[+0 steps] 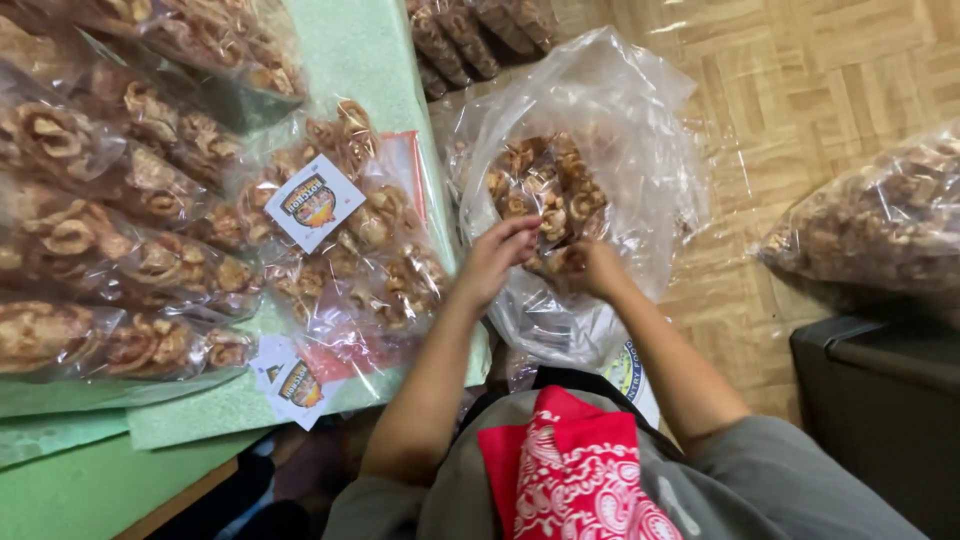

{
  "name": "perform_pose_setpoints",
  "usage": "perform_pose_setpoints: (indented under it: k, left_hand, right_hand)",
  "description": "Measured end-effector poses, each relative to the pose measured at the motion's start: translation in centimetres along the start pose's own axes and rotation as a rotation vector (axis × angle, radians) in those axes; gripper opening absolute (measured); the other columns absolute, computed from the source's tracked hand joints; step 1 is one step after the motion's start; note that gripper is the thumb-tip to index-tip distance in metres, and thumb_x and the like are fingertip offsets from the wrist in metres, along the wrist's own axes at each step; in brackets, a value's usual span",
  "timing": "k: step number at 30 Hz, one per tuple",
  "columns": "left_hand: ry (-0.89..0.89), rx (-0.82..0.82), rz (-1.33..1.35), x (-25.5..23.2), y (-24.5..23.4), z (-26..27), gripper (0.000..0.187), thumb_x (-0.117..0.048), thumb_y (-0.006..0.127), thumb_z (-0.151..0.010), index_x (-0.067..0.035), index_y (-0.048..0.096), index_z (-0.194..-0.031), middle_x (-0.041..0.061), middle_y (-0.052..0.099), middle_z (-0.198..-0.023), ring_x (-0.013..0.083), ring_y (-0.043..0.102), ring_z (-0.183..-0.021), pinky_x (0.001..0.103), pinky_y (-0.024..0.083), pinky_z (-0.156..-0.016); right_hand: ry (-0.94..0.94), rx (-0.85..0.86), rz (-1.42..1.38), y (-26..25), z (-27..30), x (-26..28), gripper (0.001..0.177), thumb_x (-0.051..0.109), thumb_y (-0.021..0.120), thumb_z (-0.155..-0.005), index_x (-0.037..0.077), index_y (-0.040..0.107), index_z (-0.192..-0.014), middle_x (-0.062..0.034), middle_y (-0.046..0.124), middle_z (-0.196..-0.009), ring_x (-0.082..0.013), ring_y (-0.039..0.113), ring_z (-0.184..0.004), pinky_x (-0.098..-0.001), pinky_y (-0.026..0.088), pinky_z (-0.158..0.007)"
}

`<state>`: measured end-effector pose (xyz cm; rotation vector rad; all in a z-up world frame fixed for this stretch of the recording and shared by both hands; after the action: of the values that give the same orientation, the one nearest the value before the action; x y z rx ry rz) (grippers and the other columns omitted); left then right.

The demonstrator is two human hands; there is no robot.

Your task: Manually filling small plastic bags with fried snacks from a larger pile and organizing them on a table.

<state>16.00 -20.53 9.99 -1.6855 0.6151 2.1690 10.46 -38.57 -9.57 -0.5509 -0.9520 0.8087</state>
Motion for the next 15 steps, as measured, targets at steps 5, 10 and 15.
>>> perform_pose_setpoints:
  k: [5,10,15]
  left_hand:
    - [-0.319,-0.276,0.213,13.4,-0.5,-4.6,0.070,-0.042,0.059,-0.097,-0.001,0.033,-0.147,0.029,0.047,-0.133,0.0390,0.049,-0.120,0.050,0.048,-0.092]
    - [-0.587,-0.173,0.309,10.6,0.7,-2.5,0.103,-0.042,0.082,-0.079,-0.005,0.019,-0.152,0.025,0.036,-0.143,0.0406,0.047,-0.121,0.058,0.044,-0.091]
    - [-0.542,-0.056,0.395,10.5,0.9,-1.8,0.077,-0.009,0.083,-0.075,-0.013,0.044,-0.142,0.011,0.060,-0.109,0.0197,0.065,-0.082,0.039,0.062,-0.076]
  right_hand:
    - [-0.291,-0.060,-0.847,-9.5,4.2,3.1,0.034,-0.012,0.071,-0.068,-0.004,0.068,-0.102,-0.0182,0.066,-0.105,-0.0273,0.064,-0.100,-0.0421,0.049,-0.095]
    - [-0.589,-0.117,-0.843,-13.1,6.4,6.2,0.030,-0.010,0.074,-0.069,-0.005,0.069,-0.098,-0.0194,0.063,-0.103,-0.0305,0.062,-0.104,-0.0389,0.049,-0.095]
    - [-0.717,-0.134,-0.750,-12.7,5.5,5.8,0.028,0.008,0.078,-0.075,0.000,0.071,-0.101,-0.0170,0.064,-0.104,-0.0324,0.061,-0.106,-0.0406,0.046,-0.096]
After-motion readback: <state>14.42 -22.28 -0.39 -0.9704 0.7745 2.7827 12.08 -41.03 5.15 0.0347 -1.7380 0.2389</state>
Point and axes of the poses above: each hand's wrist, its own z-axis away from the middle knuckle, its own y-axis out of the palm, x = y × z, the point moved 6 cm from there along -z, towards the middle knuckle
